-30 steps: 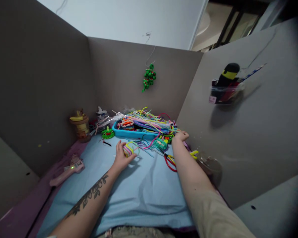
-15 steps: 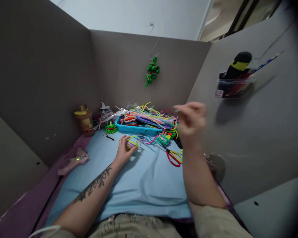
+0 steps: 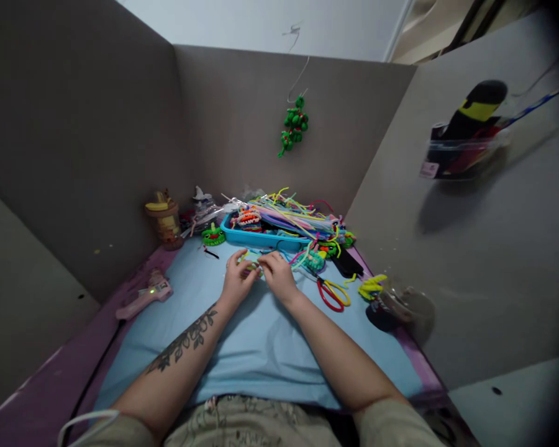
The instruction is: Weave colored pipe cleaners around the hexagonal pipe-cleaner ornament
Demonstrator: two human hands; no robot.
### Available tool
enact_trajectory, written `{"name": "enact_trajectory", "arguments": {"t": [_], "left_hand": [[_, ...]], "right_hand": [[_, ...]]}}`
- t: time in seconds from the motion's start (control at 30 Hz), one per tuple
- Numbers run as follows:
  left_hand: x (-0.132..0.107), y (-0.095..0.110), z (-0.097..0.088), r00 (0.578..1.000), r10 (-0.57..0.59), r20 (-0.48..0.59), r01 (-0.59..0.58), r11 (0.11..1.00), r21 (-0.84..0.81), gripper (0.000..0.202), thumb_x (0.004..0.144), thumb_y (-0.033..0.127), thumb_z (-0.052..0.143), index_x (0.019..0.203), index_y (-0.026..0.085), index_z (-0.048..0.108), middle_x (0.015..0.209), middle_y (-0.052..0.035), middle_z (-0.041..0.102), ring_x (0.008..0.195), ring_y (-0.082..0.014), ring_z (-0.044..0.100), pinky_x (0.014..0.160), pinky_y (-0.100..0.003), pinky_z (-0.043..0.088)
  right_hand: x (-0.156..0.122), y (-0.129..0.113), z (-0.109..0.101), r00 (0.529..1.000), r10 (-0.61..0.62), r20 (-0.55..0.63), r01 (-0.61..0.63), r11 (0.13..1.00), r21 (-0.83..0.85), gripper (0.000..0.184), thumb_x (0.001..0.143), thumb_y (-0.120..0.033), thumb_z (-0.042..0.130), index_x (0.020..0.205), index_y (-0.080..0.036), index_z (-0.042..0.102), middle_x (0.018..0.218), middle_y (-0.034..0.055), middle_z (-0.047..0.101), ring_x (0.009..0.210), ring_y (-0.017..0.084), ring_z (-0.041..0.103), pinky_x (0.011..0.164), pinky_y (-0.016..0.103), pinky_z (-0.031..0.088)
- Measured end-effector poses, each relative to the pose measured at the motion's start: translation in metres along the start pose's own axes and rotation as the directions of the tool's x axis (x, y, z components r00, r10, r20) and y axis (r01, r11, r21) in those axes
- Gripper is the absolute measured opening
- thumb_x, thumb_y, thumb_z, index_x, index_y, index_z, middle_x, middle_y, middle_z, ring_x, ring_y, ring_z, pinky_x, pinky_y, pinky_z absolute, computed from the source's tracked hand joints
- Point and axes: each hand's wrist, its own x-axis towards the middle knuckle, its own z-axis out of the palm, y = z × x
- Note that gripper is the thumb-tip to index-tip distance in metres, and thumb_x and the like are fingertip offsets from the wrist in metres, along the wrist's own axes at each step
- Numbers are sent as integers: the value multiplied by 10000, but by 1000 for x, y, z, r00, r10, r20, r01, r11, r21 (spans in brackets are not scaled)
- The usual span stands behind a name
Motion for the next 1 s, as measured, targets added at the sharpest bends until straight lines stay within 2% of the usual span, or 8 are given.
{"name": "enact_trajectory", "arguments": {"t": [0.13,0.23,0.33,0.47,0.67,0.77,1.0], "left_hand": [[0,2,-4,997,69,-31,-67,996,67,152,824,318,565,838,223,683,1205,-75,519,1177,-242,453,1015,-489,387],[0,0,-7,991,134,4,-134,982,133,141,823,308,572,862,239,688,1222,-62,524,1216,-241,416,1049,-496,335],[0,-4,-8,986,164,36,-167,976,141,125,817,297,578,835,241,688,1239,-61,520,1256,-253,373,1064,-503,301],[1,-11,-7,987,122,102,-133,986,103,129,813,291,576,862,248,687,1266,-62,511,1280,-270,346,1060,-533,284],[2,-6,-9,980,131,152,-148,983,111,129,803,263,573,858,249,689,1224,-51,545,1289,-265,335,1074,-527,267],[1,-2,-9,976,164,145,-182,975,127,125,798,247,576,852,242,689,1190,-53,564,1277,-259,354,1070,-514,284],[0,1,-12,973,229,12,-228,964,134,92,776,255,633,851,235,681,1090,-53,615,1199,-246,447,1010,-483,377]], "right_hand": [[-7,-7,0,998,11,-64,-8,999,49,212,876,-202,442,932,-228,645,900,71,585,880,203,557,814,345,459],[-9,-7,-3,997,10,-79,-6,999,52,207,875,-206,443,924,-229,643,882,66,587,867,201,558,806,343,459],[-10,-7,-3,1000,-10,-29,12,999,45,204,855,-185,459,908,-236,649,866,61,587,858,201,561,797,337,460],[-10,-8,-2,998,-55,28,53,997,49,181,838,-177,491,864,-236,660,842,56,586,853,200,563,792,335,463],[-9,-10,-7,995,-56,77,57,998,-5,150,838,-198,506,836,-231,653,841,54,594,860,203,556,793,338,447],[-8,-9,-8,994,-69,90,75,995,-62,157,845,-186,486,804,-217,634,841,56,591,860,204,547,789,332,434],[-8,-5,-6,997,-44,59,51,992,-112,145,863,-185,469,809,-200,602,825,54,570,831,193,543,757,304,433]]}}
